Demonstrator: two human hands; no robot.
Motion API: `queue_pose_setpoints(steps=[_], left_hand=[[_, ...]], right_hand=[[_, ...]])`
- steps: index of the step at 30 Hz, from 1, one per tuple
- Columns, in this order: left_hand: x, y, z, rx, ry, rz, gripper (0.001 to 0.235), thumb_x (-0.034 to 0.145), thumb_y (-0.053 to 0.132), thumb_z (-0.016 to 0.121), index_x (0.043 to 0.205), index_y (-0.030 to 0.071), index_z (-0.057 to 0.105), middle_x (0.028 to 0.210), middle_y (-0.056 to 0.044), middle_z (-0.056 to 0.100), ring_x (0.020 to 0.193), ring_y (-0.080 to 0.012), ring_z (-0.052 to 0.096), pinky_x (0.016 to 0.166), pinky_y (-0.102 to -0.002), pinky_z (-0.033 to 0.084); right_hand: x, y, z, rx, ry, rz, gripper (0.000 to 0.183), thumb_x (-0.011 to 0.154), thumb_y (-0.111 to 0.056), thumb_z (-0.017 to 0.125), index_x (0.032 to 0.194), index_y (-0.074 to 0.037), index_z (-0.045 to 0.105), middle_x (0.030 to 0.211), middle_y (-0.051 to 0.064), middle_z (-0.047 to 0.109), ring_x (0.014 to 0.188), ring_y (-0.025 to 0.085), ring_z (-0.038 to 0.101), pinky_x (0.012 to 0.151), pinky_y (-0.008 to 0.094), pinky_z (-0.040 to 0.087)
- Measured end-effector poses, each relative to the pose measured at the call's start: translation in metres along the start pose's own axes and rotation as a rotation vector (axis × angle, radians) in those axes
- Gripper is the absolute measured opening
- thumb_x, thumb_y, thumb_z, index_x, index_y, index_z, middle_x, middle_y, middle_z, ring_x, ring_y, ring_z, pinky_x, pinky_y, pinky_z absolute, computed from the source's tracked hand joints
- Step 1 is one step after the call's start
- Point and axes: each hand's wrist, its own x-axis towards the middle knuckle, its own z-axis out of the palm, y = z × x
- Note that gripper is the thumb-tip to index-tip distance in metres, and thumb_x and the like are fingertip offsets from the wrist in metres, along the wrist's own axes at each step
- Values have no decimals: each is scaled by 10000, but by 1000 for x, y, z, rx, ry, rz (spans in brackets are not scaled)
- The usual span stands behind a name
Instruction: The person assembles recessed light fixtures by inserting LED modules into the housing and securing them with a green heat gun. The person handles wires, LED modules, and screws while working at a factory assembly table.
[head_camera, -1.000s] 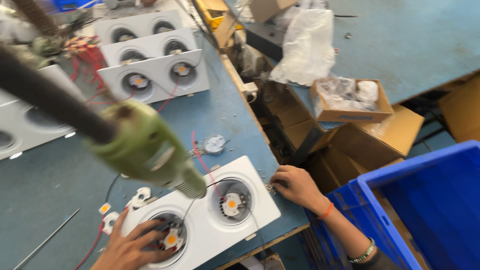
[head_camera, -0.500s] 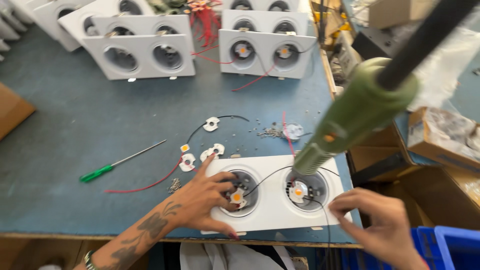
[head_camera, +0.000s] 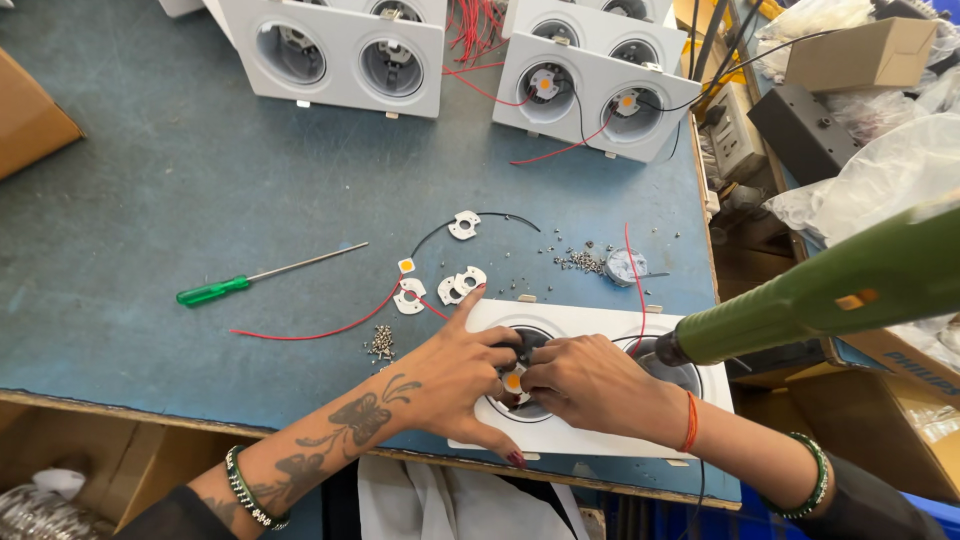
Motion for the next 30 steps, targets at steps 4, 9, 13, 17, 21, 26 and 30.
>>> queue_pose_setpoints(steps=[4, 9, 13, 17, 21, 26, 30], left_hand=[[0, -2, 5, -17, 37, 21, 828, 750, 839, 551, 822, 64, 832, 891, -98, 688, 1282, -279, 548, 1188, -801, 20], [2, -3, 9, -17, 49, 19, 879, 740, 856, 535, 798, 26, 820, 880, -99, 694, 1287, -281, 546, 1194, -797, 25], [2, -5, 11, -9, 55, 28, 895, 753, 861, 521, 796, 16, 814, 879, -101, 692, 1290, -284, 546, 1199, -799, 20], [2, -5, 12, 5, 52, 29, 904, 752, 865, 513, 808, 15, 816, 879, -102, 691, 1277, -284, 549, 1202, -791, 24], [2, -5, 12, 11, 41, 22, 903, 756, 864, 506, 810, 19, 819, 876, -103, 690, 1276, -287, 547, 1199, -792, 16], [2, -5, 10, 8, 37, 23, 898, 758, 867, 500, 822, 32, 824, 868, -104, 688, 1280, -288, 550, 1202, -791, 16], [2, -4, 9, 44, 19, 13, 902, 764, 873, 500, 815, 33, 825, 883, -109, 687, 1290, -285, 553, 1203, -789, 23]], right_hand=[[9, 5, 4, -43, -57, -65, 94, 780, -113, 720, 849, -117, 784, 743, 19, 705, 762, 245, 676, 612, 422, 508], [18, 10, 2, -114, -198, -51, 55, 809, -154, 736, 824, -142, 787, 757, 1, 706, 786, 226, 677, 588, 417, 496], [18, 10, 2, -118, -193, -40, 56, 791, -166, 752, 814, -156, 801, 785, -8, 721, 794, 217, 683, 593, 409, 496], [17, 12, 4, -117, -157, -52, 53, 769, -162, 764, 796, -157, 809, 803, -23, 748, 827, 210, 689, 597, 407, 498], [14, 16, 9, -109, -133, -58, 96, 744, -134, 766, 814, -169, 822, 850, -26, 762, 845, 210, 693, 612, 402, 512], [13, 17, 12, -118, -94, -88, 146, 738, -99, 749, 848, -162, 822, 854, -17, 767, 864, 211, 698, 654, 396, 533], [3, -2, -7, -128, -60, -28, 146, 837, -146, 751, 972, -141, 806, 806, 41, 735, 816, 220, 695, 694, 394, 539]])
